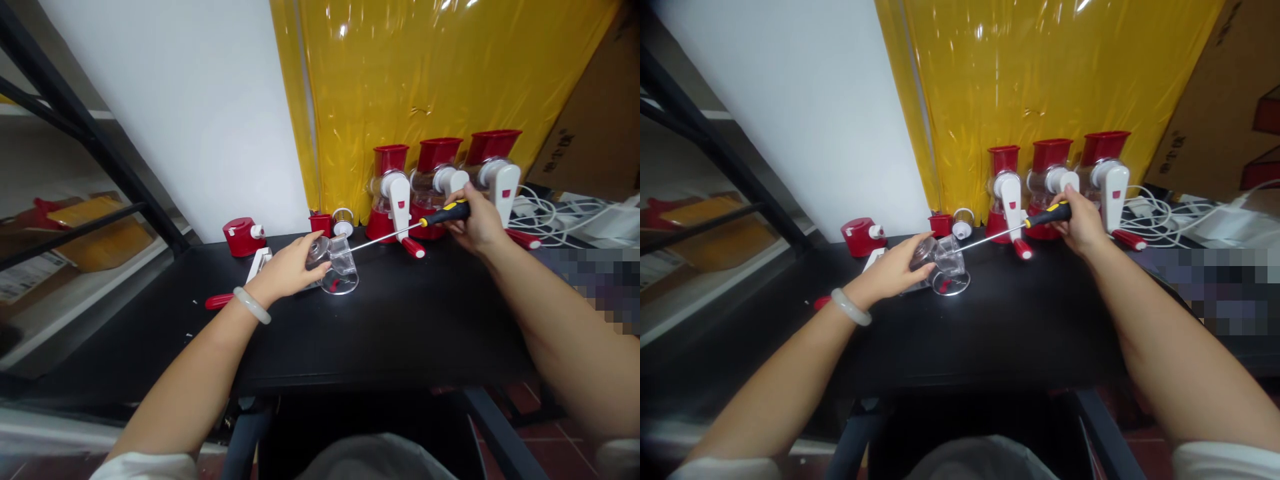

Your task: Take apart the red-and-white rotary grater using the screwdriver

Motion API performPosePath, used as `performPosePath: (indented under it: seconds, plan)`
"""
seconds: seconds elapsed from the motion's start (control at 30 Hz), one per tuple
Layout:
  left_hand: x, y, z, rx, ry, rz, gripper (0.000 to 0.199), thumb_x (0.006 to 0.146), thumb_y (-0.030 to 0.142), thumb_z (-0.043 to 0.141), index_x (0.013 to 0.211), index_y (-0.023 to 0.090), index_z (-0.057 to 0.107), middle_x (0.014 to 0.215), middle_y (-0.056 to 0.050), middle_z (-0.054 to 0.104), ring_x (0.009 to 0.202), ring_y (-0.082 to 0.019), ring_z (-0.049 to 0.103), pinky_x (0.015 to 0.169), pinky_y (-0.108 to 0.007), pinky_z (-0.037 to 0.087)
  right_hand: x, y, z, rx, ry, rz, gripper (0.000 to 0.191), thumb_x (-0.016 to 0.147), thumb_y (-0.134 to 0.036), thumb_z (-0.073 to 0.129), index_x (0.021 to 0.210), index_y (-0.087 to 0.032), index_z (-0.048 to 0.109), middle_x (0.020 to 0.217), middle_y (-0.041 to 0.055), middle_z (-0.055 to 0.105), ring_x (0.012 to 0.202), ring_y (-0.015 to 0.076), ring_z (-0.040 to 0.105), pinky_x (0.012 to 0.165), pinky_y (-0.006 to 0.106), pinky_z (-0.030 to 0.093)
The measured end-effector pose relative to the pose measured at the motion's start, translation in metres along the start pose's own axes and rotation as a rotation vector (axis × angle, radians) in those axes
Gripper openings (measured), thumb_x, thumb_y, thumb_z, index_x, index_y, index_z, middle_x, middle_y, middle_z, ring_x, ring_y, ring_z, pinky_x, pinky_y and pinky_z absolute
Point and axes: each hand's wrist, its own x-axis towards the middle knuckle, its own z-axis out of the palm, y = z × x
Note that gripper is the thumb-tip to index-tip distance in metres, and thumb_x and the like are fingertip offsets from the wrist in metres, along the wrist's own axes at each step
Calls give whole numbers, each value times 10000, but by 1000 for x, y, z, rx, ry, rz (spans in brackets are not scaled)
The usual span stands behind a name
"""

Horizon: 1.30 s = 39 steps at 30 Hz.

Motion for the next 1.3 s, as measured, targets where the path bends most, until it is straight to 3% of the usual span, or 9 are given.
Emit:
performPosePath:
  seconds: [0.17, 0.33, 0.43, 0.6, 0.73, 1.0, 1.1, 1.2, 1.3]
  plan:
    - [1, 0, 0, -5, 0, 0, 727, 926, 557, 512, 1519, 166, 356, 1416, -158, 568, 1206, -316, 604, 1019, -469, 494, -4, -3, 4, 56, 24, 42, 88, 750, -237, 655, 691, -216, 594, 466, -55, 464, 387, 90, 390, 428, 228, 434]
    - [0, 0, 0, -1, -7, -9, 724, 926, 573, 505, 1515, 179, 360, 1422, -158, 563, 1221, -323, 596, 1019, -475, 494, -3, -2, 4, 119, 97, 65, 116, 676, -166, 664, 763, -218, 606, 713, -34, 575, 595, 114, 548, 507, 252, 532]
    - [0, 0, 0, -5, -2, -6, 724, 927, 581, 501, 1519, 191, 355, 1436, -157, 553, 1232, -325, 590, 1027, -482, 490, -1, 1, 2, 81, 91, 2, 87, 693, -239, 690, 716, -207, 612, 680, -17, 567, 568, 114, 535, 442, 227, 474]
    - [0, 0, 0, -8, -4, 2, 717, 928, 569, 507, 1511, 177, 364, 1423, -159, 564, 1215, -321, 599, 1026, -475, 490, 0, 4, 1, -50, 43, -22, 341, 803, -527, 695, 695, -214, 609, 410, -61, 387, 336, 84, 348, 385, 248, 391]
    - [0, 0, 0, -9, 6, 11, 716, 929, 576, 501, 1510, 179, 363, 1437, -158, 552, 1238, -323, 584, 1033, -475, 484, -3, 1, 1, -42, 10, 12, 293, 729, -413, 797, 723, -224, 574, 380, -96, 334, 318, 70, 315, 401, 234, 409]
    - [0, 0, 0, -8, 1, -2, 726, 930, 566, 501, 1516, 165, 351, 1414, -164, 571, 1203, -319, 606, 997, -460, 504, -5, -6, 4, 127, 41, 111, 244, 593, -224, 784, 753, -230, 599, 732, -49, 588, 617, 112, 572, 539, 265, 555]
    - [0, -1, 0, -6, -2, 2, 723, 931, 561, 507, 1515, 165, 352, 1411, -165, 574, 1196, -317, 609, 1002, -464, 501, -3, -3, 2, 89, 31, 41, 251, 658, -376, 794, 722, -220, 609, 658, -35, 562, 539, 104, 533, 456, 234, 480]
    - [0, -1, 0, -9, -2, 6, 717, 931, 560, 509, 1514, 172, 355, 1428, -161, 560, 1217, -320, 598, 1019, -472, 492, 0, 2, 0, 1, 8, 20, 429, 792, -633, 660, 697, -217, 615, 431, -61, 376, 360, 85, 358, 404, 248, 416]
    - [0, 0, 0, -9, -4, 5, 720, 932, 560, 506, 1516, 168, 350, 1439, -165, 552, 1241, -326, 584, 1032, -476, 485, 1, 4, -1, -38, -6, 49, 352, 800, -555, 693, 706, -225, 614, 381, -78, 317, 335, 82, 292, 410, 250, 408]
